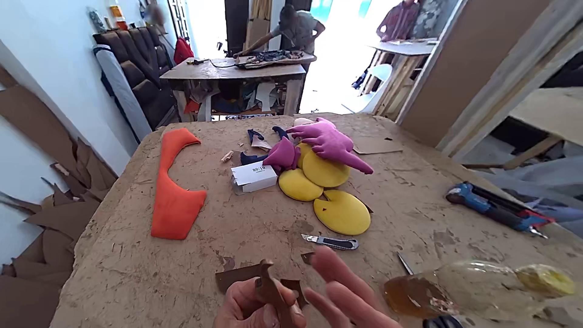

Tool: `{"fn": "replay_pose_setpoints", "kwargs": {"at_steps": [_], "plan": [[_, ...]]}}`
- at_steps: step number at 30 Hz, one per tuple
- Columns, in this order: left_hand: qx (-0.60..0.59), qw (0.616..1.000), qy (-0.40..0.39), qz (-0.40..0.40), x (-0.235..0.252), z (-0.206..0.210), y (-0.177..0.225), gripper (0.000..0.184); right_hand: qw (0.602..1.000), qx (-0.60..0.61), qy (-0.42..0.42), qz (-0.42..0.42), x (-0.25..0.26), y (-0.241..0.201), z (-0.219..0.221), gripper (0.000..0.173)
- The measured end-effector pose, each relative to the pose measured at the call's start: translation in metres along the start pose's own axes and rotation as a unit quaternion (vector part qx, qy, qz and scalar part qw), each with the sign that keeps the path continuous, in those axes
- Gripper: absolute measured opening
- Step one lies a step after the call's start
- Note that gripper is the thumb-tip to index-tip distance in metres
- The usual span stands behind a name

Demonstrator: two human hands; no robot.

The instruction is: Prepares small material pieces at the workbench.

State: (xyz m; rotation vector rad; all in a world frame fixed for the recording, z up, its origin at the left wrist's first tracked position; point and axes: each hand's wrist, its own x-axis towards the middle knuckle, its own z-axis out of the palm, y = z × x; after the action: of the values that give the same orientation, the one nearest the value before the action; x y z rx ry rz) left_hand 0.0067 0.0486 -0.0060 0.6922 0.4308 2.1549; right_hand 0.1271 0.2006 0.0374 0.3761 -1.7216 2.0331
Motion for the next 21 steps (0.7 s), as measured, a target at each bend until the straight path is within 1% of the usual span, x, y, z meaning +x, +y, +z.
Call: {"fn": "replay_pose_setpoints", "kwargs": {"at_steps": [1,3,7,9,14,16,18,21], "plan": [[0.018,1.000,-0.009,0.006,0.001,0.001,0.000,0.023,0.999,0.052,0.000,0.011,0.004,0.000,0.002,0.081],[0.049,0.998,-0.022,0.020,0.003,0.002,0.001,0.024,0.998,0.063,0.006,0.005,0.009,0.002,0.007,0.083],[0.074,0.996,-0.028,0.048,0.006,0.005,0.000,0.023,0.998,-0.041,0.026,-0.027,0.013,0.006,0.009,0.078],[0.065,0.996,-0.020,0.057,0.006,0.007,-0.001,0.021,0.996,-0.079,0.021,-0.039,0.014,0.009,0.008,0.075],[0.068,0.995,-0.010,0.073,0.003,0.004,0.001,0.025,0.987,-0.149,0.025,-0.055,0.016,0.025,0.019,0.076],[0.079,0.994,0.021,0.075,0.002,0.007,0.000,0.023,0.981,-0.187,0.024,-0.056,0.016,0.030,0.021,0.076],[0.094,0.991,0.068,0.070,0.004,0.013,0.000,0.019,0.967,-0.244,0.030,-0.063,0.015,0.035,0.020,0.077],[0.129,0.982,0.122,0.067,0.004,0.017,0.000,0.019,0.952,-0.297,0.032,-0.065,0.014,0.039,0.016,0.075]]}}
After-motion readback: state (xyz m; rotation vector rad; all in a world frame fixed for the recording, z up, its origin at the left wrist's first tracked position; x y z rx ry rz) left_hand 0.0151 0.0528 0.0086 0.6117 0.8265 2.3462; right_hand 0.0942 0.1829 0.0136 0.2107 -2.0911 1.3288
